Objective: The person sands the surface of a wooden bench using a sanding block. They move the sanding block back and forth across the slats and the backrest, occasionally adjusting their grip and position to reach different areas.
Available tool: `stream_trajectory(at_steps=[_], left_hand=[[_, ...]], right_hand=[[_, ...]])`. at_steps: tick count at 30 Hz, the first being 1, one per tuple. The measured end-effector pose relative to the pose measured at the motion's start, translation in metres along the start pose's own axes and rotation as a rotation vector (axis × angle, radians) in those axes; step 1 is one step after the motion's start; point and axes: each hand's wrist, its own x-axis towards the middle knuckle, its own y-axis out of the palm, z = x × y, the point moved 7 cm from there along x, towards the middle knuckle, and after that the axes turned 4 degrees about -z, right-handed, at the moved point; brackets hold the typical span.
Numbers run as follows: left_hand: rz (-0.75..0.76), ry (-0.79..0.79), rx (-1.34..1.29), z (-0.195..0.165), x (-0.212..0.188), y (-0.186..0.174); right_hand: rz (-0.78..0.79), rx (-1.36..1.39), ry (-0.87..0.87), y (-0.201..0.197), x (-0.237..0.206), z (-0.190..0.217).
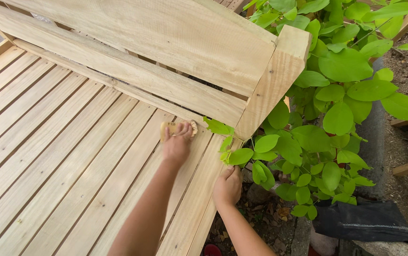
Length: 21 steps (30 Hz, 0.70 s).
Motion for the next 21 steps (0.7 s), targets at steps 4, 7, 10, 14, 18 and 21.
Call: stream_trajectory(at_steps=[4, 7, 10, 14, 18, 21], left_hand=[[0.125, 0.232, -0.201, -0.093, -0.030, 0.042], [0.156, 0.273, -0.069, -0.074, -0.026, 0.031], [-0.005, 0.007, 0.032, 0.008, -0.001, -0.014], [0.072, -0.103, -0.038, 0.021, -0.006, -0.021], [0.025, 0.245, -0.170, -0.081, -0.029, 0.000], [-0.008, 0.271, -0.308, -0.122, -0.041, 0.009]], right_hand=[[0.005, 0.000, -0.010, -0.002, 0.000, 0.001], [0.016, -0.012, -0.007, -0.004, -0.001, 0.001], [0.008, 0.007, -0.005, -0.007, -0.002, 0.003], [-0.002, 0.005, -0.008, -0.010, -0.003, 0.003], [-0.040, -0.012, -0.059, -0.014, -0.002, 0.002], [-0.040, -0.075, -0.010, -0.014, -0.001, -0.006]])
